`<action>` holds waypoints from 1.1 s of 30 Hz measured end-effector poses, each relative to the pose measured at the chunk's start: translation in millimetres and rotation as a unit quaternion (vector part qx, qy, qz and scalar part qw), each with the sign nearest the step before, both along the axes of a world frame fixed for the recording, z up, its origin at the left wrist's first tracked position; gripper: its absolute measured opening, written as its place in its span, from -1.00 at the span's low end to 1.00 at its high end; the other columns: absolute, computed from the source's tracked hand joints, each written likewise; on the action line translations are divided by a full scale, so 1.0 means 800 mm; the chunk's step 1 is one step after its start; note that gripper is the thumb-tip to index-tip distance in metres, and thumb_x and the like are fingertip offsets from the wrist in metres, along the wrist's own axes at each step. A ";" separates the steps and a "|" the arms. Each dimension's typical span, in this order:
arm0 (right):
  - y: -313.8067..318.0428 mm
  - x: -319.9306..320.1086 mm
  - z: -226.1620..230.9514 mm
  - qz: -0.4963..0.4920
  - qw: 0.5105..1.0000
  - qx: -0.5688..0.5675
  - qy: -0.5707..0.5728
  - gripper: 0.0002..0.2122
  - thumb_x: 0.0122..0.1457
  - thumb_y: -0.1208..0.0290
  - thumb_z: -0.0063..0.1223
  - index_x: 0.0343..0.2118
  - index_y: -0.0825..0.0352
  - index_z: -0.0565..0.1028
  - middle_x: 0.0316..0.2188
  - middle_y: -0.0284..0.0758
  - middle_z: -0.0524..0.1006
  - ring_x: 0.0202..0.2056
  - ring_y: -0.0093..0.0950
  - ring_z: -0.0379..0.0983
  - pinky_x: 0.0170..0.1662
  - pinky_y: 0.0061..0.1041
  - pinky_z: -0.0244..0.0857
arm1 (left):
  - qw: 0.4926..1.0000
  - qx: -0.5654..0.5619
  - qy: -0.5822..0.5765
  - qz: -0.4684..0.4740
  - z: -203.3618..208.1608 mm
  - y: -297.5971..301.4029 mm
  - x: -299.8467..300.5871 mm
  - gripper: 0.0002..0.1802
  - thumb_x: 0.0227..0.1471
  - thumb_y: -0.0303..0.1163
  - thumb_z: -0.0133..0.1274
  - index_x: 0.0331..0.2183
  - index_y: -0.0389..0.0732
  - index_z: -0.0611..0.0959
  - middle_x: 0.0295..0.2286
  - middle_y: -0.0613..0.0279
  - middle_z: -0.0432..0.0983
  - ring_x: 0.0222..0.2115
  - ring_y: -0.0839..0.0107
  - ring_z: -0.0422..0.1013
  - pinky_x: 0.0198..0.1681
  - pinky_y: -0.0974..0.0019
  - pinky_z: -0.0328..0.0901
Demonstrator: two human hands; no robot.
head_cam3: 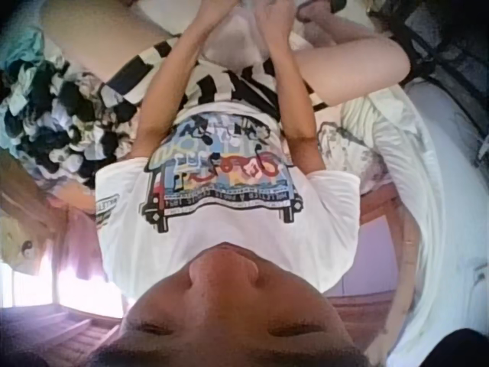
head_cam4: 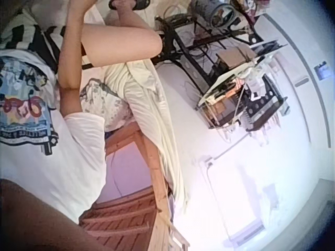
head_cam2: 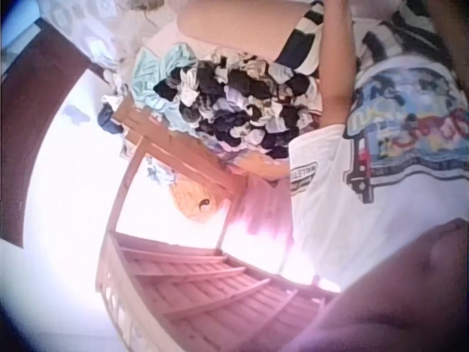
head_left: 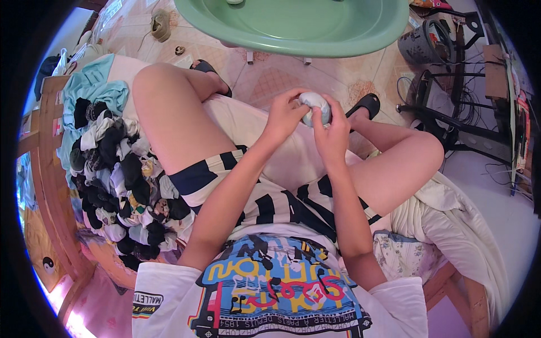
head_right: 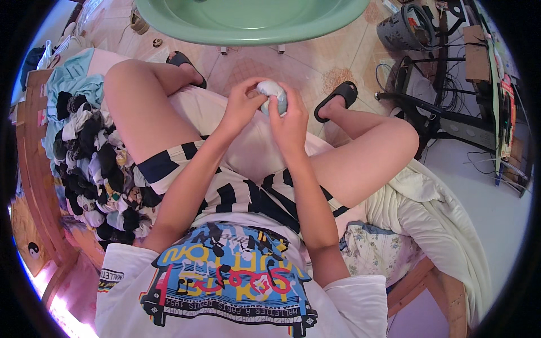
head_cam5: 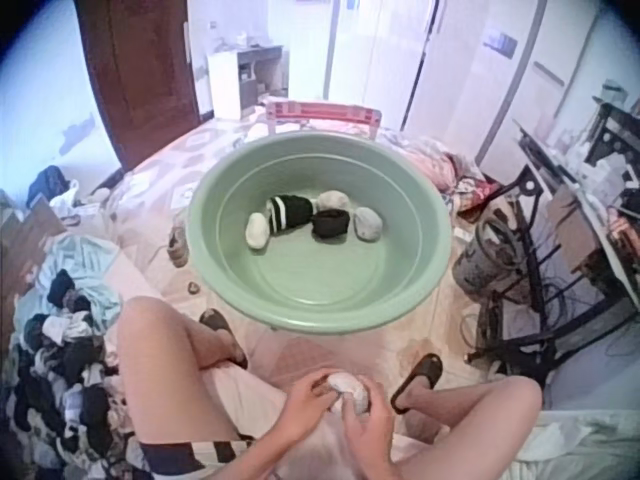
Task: The person folds pairs of socks together by hand, rolling the opening of one sock over the other, and places each finished pair into a green basin while sitting on a bed.
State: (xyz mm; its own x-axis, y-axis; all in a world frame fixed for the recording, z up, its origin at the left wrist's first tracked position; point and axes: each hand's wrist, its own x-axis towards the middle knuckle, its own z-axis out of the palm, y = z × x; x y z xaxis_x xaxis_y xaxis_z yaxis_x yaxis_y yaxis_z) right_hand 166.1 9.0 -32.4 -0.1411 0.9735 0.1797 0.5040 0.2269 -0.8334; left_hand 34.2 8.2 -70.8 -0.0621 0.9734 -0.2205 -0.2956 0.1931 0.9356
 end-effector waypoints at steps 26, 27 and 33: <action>0.011 0.024 -0.026 -0.091 0.930 -0.254 0.251 -0.73 0.10 0.50 0.17 -0.11 0.38 0.56 -0.24 -0.34 0.56 -0.28 -0.57 0.42 -0.18 -0.58 0.30 | 0.981 -0.133 -0.034 -0.137 0.034 -0.003 -0.011 -0.62 0.11 -0.41 0.09 -0.04 -0.34 0.53 -0.27 0.24 0.55 -0.34 0.55 0.45 -0.34 0.47 0.37; 0.010 0.021 -0.025 -0.090 0.926 -0.253 0.265 -0.74 0.10 0.51 0.16 -0.12 0.38 0.56 -0.26 -0.34 0.56 -0.29 -0.56 0.41 -0.19 -0.57 0.29 | 0.984 -0.126 -0.033 -0.121 0.030 -0.004 -0.010 -0.64 0.10 -0.41 0.09 -0.06 -0.34 0.54 -0.28 0.25 0.55 -0.36 0.55 0.45 -0.36 0.48 0.37; 0.007 0.008 -0.010 -0.031 0.966 -0.170 0.191 -0.76 0.07 0.55 0.15 -0.16 0.39 0.57 -0.36 -0.34 0.49 -0.34 -0.52 0.40 -0.22 -0.56 0.27 | 0.997 -0.071 0.030 -0.012 0.010 -0.014 0.002 -0.77 -0.03 -0.56 0.08 -0.24 -0.36 0.55 -0.41 0.21 0.53 -0.47 0.54 0.46 -0.54 0.46 0.34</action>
